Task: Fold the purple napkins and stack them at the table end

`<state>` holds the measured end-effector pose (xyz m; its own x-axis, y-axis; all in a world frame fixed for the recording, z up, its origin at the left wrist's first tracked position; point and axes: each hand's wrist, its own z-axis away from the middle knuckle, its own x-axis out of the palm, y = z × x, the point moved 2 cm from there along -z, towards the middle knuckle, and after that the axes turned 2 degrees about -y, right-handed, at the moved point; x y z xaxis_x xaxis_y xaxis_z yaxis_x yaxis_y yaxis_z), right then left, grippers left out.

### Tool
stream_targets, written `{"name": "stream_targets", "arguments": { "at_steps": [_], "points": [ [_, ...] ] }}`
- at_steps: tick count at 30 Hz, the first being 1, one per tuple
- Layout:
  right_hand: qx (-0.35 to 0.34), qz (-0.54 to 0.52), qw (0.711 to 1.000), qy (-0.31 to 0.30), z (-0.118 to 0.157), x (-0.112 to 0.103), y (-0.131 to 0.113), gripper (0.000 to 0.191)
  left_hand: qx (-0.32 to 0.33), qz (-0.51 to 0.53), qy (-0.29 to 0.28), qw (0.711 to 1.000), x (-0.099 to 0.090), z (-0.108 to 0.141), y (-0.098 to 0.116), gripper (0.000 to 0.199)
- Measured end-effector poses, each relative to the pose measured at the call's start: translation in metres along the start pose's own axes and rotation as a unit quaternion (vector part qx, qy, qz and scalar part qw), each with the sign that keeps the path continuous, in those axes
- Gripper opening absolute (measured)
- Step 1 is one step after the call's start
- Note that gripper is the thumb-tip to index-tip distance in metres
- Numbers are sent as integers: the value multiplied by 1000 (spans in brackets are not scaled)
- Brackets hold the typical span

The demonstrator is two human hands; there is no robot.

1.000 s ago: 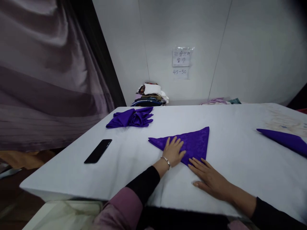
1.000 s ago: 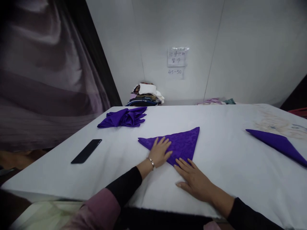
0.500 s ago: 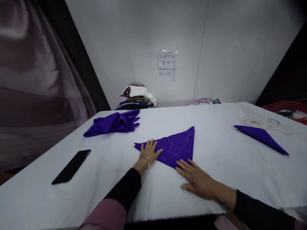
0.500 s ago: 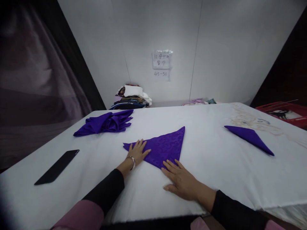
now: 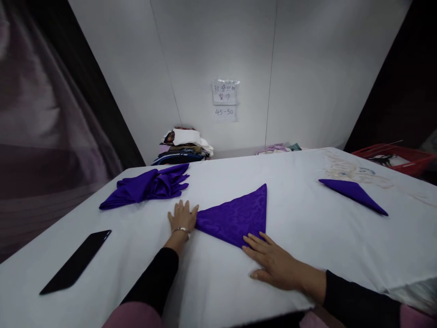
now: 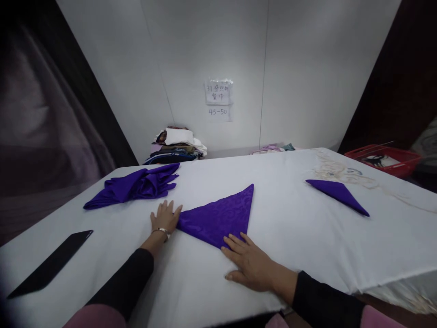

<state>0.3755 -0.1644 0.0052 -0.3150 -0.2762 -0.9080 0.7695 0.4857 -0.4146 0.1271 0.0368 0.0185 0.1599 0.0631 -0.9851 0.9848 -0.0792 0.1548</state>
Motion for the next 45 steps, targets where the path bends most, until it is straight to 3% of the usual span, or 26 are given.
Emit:
{"name": "stream_targets", "arguments": {
  "at_steps": [5, 9, 15, 22, 25, 28, 30, 32, 35, 40, 45],
  "points": [
    [2, -6, 1000, 0, -1, -1, -1, 68, 185, -3, -7, 983, 16, 45, 63, 59],
    [0, -11, 1000, 0, -2, 0, 1, 68, 251, -15, -70, 965, 35, 63, 78, 65],
    [5, -17, 1000, 9, -1, 0, 0, 70, 193, -22, -93, 977, 36, 33, 46, 69],
    [14, -22, 999, 26, 0, 1, -1, 69, 17, -22, -66, 997, 11, -11, -27, 63],
    [9, -12, 999, 52, 0, 2, 0, 69, -23, -22, -39, 999, -1, -13, -32, 63],
    [0, -6, 997, 79, 0, 3, 0, 67, 6, -20, -1, 1000, -7, 1, -6, 61],
    [-3, 0, 997, 82, 0, 4, 0, 65, 77, -19, 11, 997, -4, 20, 24, 57],
    [0, 7, 997, 76, -1, 6, 0, 66, 198, -17, 1, 980, 4, 43, 54, 55],
    [7, 10, 998, 69, -1, 6, 0, 68, 307, -4, -30, 951, 21, 72, 81, 61],
    [11, -21, 999, 27, 0, -1, -2, 70, 321, -16, -82, 943, 37, 81, 83, 66],
    [11, -80, 997, -13, -5, -30, -1, 72, 318, -16, -89, 944, 35, 79, 81, 65]
  ]
}}
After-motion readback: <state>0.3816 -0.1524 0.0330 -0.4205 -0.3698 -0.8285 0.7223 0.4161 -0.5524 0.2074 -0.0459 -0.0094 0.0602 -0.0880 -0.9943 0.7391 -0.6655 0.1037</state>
